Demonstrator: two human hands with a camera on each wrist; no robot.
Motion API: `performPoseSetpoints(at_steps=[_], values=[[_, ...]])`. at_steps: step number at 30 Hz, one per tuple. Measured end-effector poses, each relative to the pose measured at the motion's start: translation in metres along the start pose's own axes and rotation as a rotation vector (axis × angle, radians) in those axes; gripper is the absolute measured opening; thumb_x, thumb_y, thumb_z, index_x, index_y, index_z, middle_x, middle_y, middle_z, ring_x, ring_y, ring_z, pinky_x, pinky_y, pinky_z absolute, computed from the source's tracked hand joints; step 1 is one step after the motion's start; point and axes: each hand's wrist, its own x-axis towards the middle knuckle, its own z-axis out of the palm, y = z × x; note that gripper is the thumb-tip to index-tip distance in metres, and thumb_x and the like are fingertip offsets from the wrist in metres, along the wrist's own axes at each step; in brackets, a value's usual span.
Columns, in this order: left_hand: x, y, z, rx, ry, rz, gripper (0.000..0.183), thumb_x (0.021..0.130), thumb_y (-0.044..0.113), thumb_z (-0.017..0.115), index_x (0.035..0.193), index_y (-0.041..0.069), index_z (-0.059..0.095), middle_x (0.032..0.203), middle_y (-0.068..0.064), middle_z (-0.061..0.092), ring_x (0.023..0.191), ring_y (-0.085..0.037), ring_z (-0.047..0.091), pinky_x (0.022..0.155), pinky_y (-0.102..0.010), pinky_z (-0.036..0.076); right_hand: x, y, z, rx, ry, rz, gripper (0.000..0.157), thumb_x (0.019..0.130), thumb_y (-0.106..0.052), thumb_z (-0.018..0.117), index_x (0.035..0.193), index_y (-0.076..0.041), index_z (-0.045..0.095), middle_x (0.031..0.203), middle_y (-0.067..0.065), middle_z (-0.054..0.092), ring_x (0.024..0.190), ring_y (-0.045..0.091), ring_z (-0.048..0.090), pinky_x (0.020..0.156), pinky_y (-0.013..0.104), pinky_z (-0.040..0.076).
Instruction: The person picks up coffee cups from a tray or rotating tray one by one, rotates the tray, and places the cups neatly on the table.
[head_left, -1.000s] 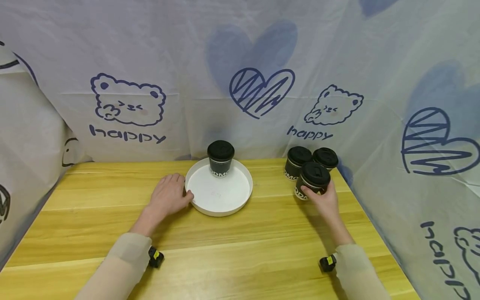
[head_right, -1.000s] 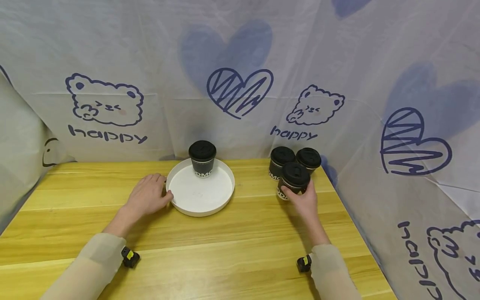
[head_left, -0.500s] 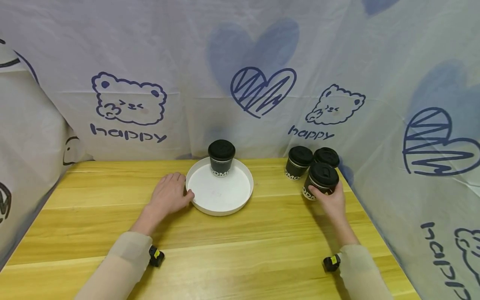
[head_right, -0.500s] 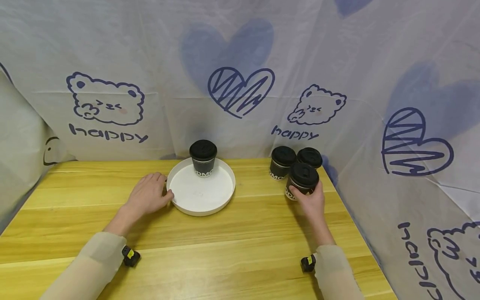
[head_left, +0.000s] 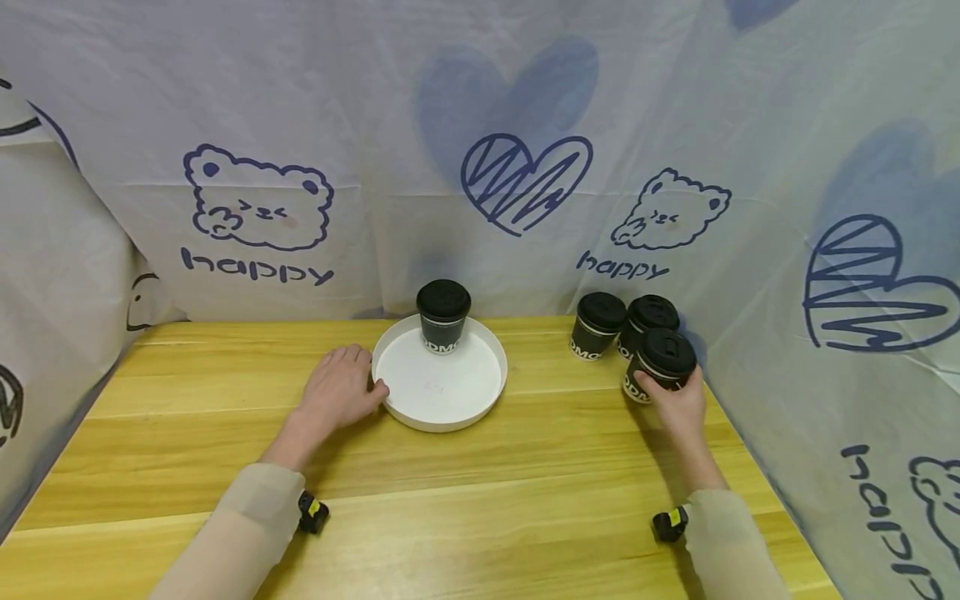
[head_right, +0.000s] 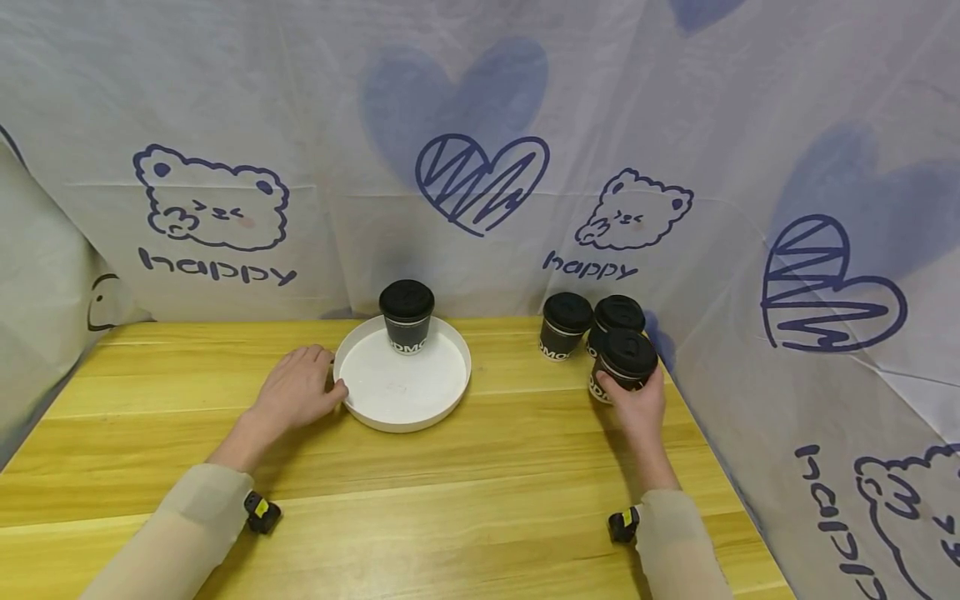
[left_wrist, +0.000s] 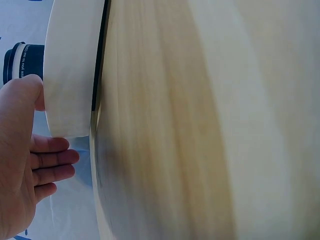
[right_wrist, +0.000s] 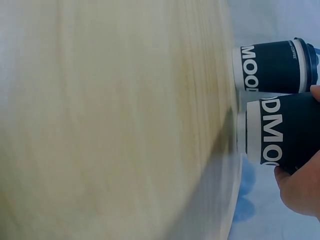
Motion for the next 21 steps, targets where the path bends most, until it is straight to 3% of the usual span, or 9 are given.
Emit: performPoseSetpoints(at_steps=[21], values=[[0.000, -0.001, 0.000, 0.000, -0.008, -0.008, 0.056, 0.095, 0.037, 0.057, 0.124, -0.011, 0.058, 0.123, -0.025, 0.060, 0.116, -0.042, 0.054, 0.113, -0.055, 0.040, 0.012, 0.016, -0.010, 0.009, 0.048, 0.075, 0.094, 0.086, -0.026, 0.082, 0.160, -0.004, 0.028, 0.156, 0.021, 0.042, 0.143, 0.036, 0.041, 0.121, 0.049, 0.033]])
